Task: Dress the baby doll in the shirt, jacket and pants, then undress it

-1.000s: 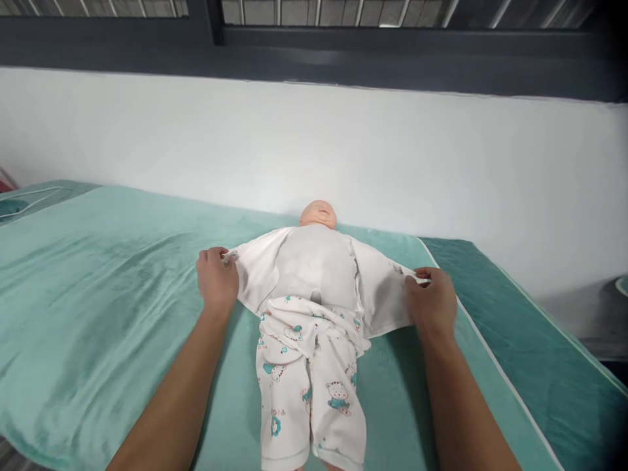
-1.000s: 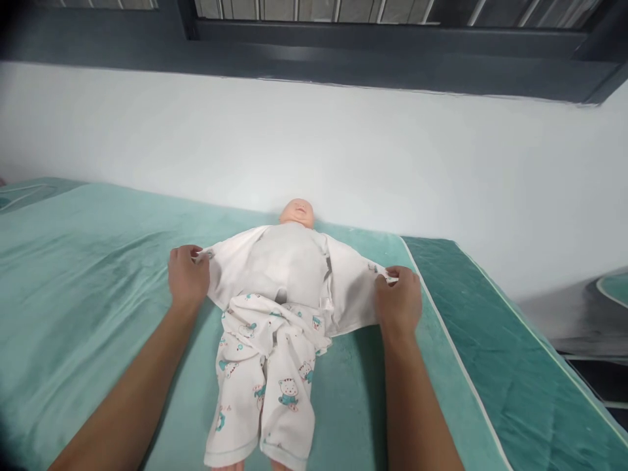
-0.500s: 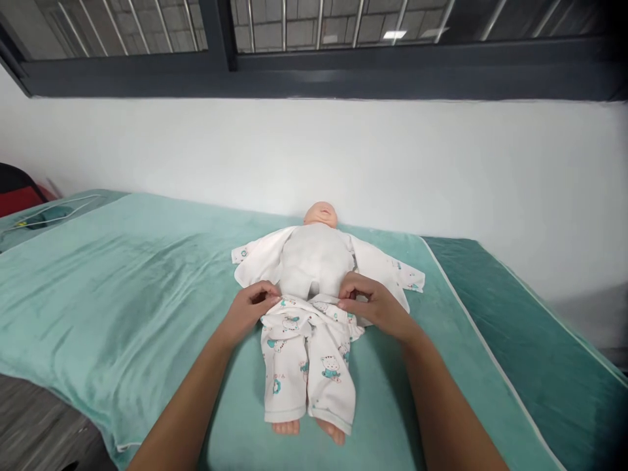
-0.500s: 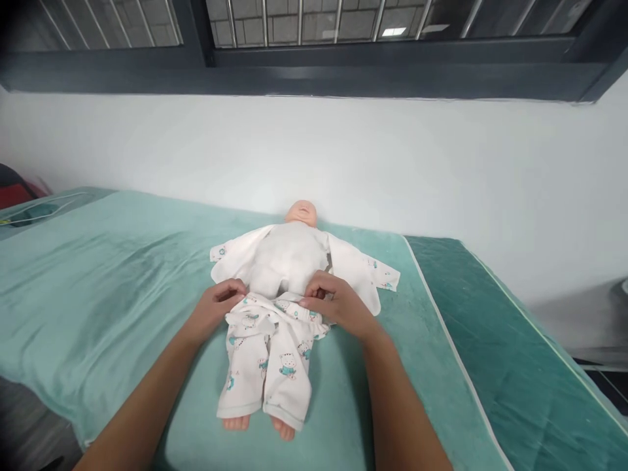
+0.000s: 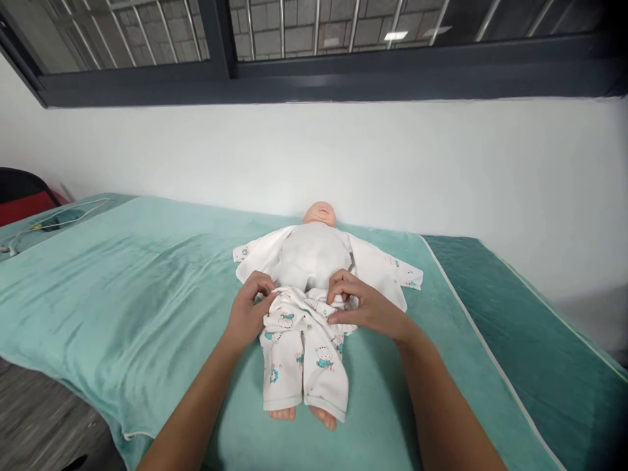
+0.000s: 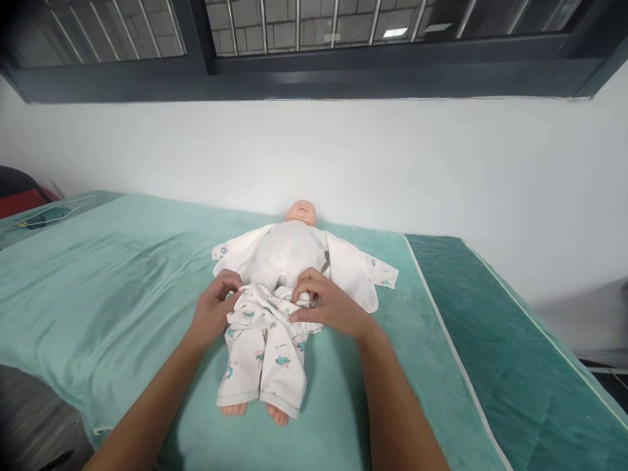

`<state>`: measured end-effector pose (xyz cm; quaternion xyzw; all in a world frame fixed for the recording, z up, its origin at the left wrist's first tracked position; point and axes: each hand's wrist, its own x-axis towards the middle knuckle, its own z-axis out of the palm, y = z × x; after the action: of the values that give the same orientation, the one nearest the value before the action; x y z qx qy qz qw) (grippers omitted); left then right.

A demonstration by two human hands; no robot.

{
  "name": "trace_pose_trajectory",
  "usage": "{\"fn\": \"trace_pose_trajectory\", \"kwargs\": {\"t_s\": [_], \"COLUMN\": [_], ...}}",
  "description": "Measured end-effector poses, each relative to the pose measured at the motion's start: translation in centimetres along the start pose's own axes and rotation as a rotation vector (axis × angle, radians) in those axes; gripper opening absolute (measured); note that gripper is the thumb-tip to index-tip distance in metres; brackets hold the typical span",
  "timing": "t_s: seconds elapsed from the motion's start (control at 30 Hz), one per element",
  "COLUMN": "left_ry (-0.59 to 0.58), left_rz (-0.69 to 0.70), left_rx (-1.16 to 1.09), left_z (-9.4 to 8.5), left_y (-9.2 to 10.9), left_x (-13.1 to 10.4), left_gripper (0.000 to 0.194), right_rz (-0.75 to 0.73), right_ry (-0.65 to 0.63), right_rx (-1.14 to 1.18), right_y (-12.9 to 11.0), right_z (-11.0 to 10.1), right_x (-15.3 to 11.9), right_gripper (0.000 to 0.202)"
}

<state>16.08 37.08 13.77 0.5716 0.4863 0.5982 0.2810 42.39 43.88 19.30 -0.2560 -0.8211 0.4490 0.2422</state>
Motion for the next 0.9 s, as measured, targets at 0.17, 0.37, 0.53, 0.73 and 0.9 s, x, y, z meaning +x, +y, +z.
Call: {"fn": "trace_pose_trajectory", "kwargs": {"t_s": [0.17, 0.37, 0.53, 0.73, 0.9], "left_ry": [0.03, -0.011, -0.22, -0.457, -0.419], "left_rz": [0.009, 0.157, 0.109, 0.078, 0.17], "left_rx": [0.009, 0.236, 0.243, 0.404, 0.668], "left_z": [1.0, 1.5, 1.9, 2.2, 2.6], "left_y": [-0.1, 0.5, 2.5, 4.7, 4.9], "left_x": [1.6, 3.8, 3.6, 3.4, 4.3], "left_gripper": [0.007, 0.009, 0.006, 0.038, 0.017], "right_rz": [-0.033, -0.051, -0.08, -0.162, -0.16], "right_ry": [-0.016, 0.03, 0.089, 0.408, 0.676], "right_rx": [-0.078, -0.101, -0.072, -0.108, -0.351], "right_y": [-0.4, -0.9, -0.9, -0.1, 0.7], "right_z": [0.0, 0.5, 1.8, 3.3, 3.5], "right_x": [-0.1, 0.0, 0.6, 1.3, 1.3], "right_gripper": [0.011, 0.016, 0.012, 0.023, 0.026]}}
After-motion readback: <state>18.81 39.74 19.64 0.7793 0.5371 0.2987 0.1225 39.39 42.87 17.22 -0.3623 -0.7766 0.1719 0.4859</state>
